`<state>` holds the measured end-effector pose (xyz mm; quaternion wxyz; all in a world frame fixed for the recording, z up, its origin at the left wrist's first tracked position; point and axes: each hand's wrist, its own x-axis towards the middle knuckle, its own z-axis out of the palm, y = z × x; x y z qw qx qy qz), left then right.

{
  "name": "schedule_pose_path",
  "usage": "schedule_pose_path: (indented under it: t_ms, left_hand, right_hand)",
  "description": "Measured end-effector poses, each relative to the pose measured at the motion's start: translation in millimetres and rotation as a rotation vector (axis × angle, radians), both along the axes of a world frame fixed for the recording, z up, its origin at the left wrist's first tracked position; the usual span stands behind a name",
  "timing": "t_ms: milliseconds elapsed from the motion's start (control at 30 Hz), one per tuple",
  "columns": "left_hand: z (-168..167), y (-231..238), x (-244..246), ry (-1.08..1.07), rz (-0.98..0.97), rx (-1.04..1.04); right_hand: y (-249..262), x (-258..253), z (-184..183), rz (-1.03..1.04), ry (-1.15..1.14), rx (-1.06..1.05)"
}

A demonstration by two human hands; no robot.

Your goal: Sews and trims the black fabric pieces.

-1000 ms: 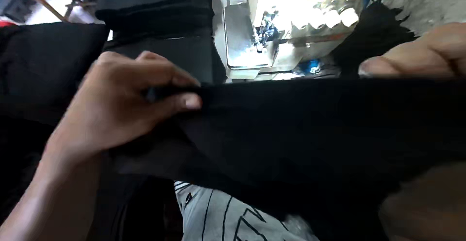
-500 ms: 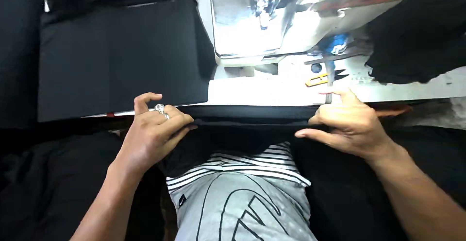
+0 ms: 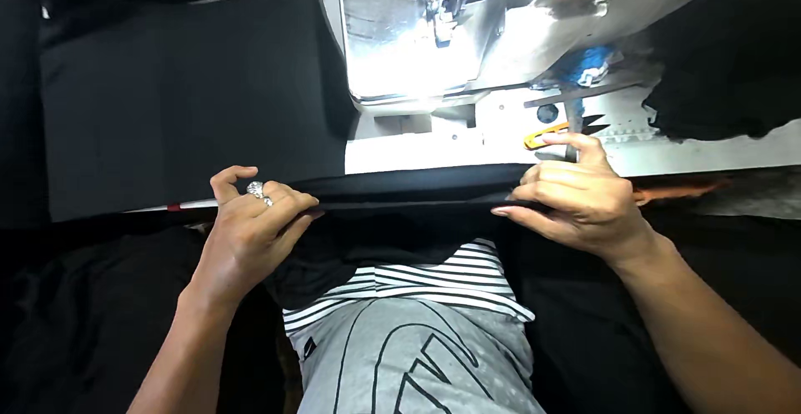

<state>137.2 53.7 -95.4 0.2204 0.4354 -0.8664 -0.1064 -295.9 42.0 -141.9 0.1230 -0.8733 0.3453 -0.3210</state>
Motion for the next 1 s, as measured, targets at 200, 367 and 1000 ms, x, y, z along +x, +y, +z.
schedule_pose_path:
  t_ms: [200,367,1000]
  left_hand:
    - [-4.1,5.9,1.5,0.023,0.025,0.016]
    - [-7.6,9.9,2.9,0.054,0.048,0.055]
    - [-39.8,59.3,-23.2,0.626,0.432,-0.153]
  right_hand:
    - [4.2,4.1,-1.8,-0.020,0.007,-0.031]
    - [4.5,6.4,-7.2,-0.011,0.042,-0.051]
    - [102.4,64.1,-7.4,-0.578,-0.481,-0.042]
